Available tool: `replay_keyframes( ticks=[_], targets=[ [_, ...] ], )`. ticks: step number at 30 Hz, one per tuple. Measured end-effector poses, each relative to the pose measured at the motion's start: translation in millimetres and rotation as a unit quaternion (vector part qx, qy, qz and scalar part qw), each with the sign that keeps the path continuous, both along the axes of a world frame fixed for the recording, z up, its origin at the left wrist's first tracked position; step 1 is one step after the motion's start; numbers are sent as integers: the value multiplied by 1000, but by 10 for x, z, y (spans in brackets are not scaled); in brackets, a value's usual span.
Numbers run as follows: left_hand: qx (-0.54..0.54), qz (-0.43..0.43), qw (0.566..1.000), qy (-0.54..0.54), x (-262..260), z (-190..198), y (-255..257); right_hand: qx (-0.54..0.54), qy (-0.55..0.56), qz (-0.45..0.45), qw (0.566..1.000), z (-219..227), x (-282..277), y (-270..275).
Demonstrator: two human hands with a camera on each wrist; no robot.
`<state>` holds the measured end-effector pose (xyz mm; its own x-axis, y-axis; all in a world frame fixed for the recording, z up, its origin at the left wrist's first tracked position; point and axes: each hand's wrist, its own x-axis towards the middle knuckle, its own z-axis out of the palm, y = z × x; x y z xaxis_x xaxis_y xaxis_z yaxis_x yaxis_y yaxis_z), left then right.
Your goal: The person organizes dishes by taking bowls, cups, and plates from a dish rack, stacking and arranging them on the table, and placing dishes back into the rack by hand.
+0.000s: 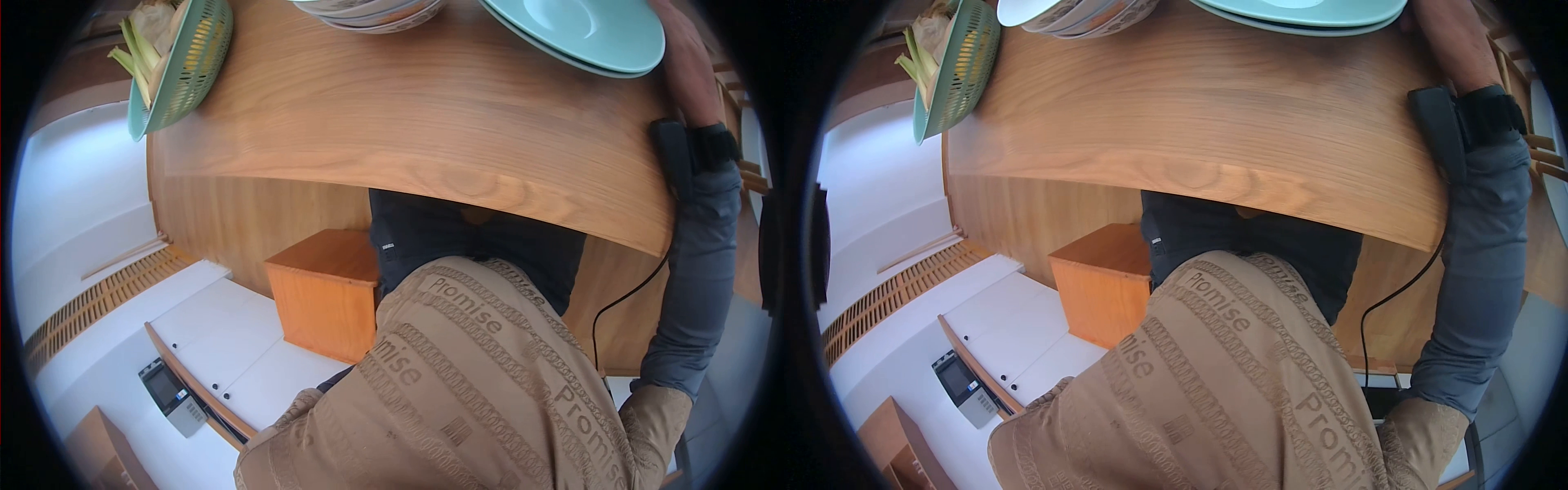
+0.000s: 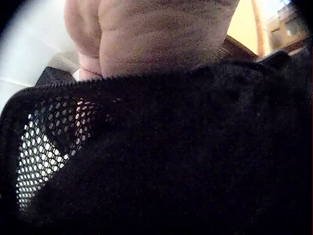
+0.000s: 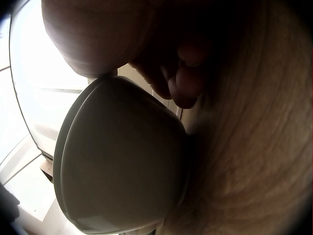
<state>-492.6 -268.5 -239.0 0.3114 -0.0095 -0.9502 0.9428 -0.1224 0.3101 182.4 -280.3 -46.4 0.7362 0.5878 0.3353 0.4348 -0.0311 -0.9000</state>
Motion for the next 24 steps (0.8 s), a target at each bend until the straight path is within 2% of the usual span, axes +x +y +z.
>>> replay_keyframes(
  ticks=[1,2,3,4,5,6,7,8,9,10,14,16,17,18,20,21,23,24],
  targets=[
    [1,1,1000,1,-8,15,6,11,14,10,1000,-7,8,-4],
    [3,2,1000,1,-20,40,15,12,15,11,1000,-392,712,-385],
    [4,3,1000,1,-18,42,16,28,119,84,989,-330,617,-342],
    [4,6,1000,1,-15,40,5,42,221,157,962,-346,910,-27],
    [4,8,1000,0,-15,41,-10,41,222,160,961,-286,569,-327],
    [4,11,1000,0,-11,37,-20,12,119,110,987,-337,684,-371],
    [4,14,1000,-1,-6,26,-34,-17,13,59,998,18,55,-67],
    [4,18,1000,1,-25,68,-47,-19,16,62,998,-45,183,-74],
    [4,21,1000,1,-30,62,-62,-75,-153,70,983,-169,441,-116],
    [4,24,1000,1,-30,58,-66,-129,-319,75,936,-244,601,-143],
    [5,38,999,-1,-33,43,-109,-133,-339,64,929,-192,535,-160],
    [6,46,999,-4,-25,20,-141,-154,-242,35,957,-78,459,-125],
    [7,50,999,-5,-18,9,-155,-200,-290,79,933,-146,654,-161],
    [8,53,999,-6,-9,-2,-156,-199,-291,81,932,-173,673,-156],
    [10,57,998,-8,4,-12,-153,-163,-441,69,880,-231,682,-153],
    [11,57,998,-9,11,-16,-146,-162,-441,70,880,-383,936,-179],
    [11,58,998,-10,10,-18,-134,-54,-537,125,833,-779,1579,-204],
    [11,58,998,-10,15,-25,-128,-54,-536,126,833,-624,1338,-197]
  ],
)
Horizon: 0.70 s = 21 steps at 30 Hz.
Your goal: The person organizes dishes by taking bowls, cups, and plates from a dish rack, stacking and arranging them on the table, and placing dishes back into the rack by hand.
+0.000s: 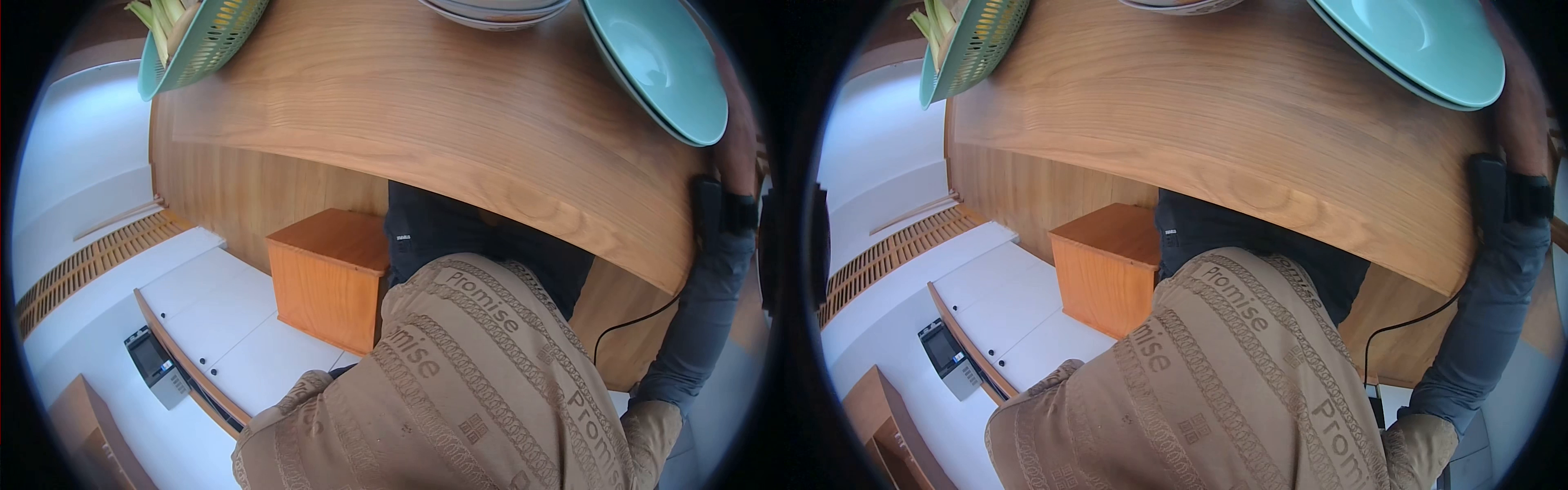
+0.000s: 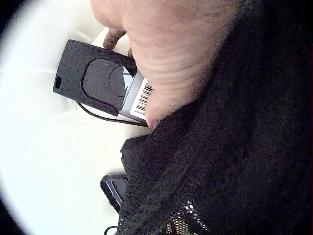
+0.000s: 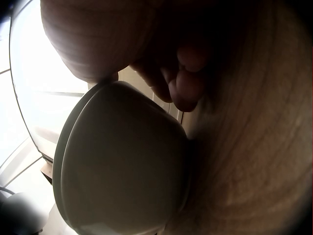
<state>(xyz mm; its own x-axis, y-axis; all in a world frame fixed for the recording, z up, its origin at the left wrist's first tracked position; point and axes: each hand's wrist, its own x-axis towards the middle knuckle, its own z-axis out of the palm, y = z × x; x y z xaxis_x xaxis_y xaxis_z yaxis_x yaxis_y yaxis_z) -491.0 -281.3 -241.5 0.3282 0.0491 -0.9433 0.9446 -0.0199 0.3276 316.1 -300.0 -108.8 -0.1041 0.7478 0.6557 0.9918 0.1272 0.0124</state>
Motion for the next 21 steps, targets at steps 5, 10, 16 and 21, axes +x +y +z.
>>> replay_keyframes(
  ticks=[5,10,16,21],
  targets=[
    [-2,-1,1000,-1,19,-21,16,-74,-1,-128,989,334,-546,-19],
    [-5,-10,1000,-1,80,-36,84,-60,-59,-123,989,306,-494,-39],
    [-4,-15,1000,-5,145,-67,121,-51,-34,-89,994,254,-420,-32],
    [-1,-16,1000,-6,168,-81,141,-66,-59,-122,989,326,-563,-41]
  ],
)
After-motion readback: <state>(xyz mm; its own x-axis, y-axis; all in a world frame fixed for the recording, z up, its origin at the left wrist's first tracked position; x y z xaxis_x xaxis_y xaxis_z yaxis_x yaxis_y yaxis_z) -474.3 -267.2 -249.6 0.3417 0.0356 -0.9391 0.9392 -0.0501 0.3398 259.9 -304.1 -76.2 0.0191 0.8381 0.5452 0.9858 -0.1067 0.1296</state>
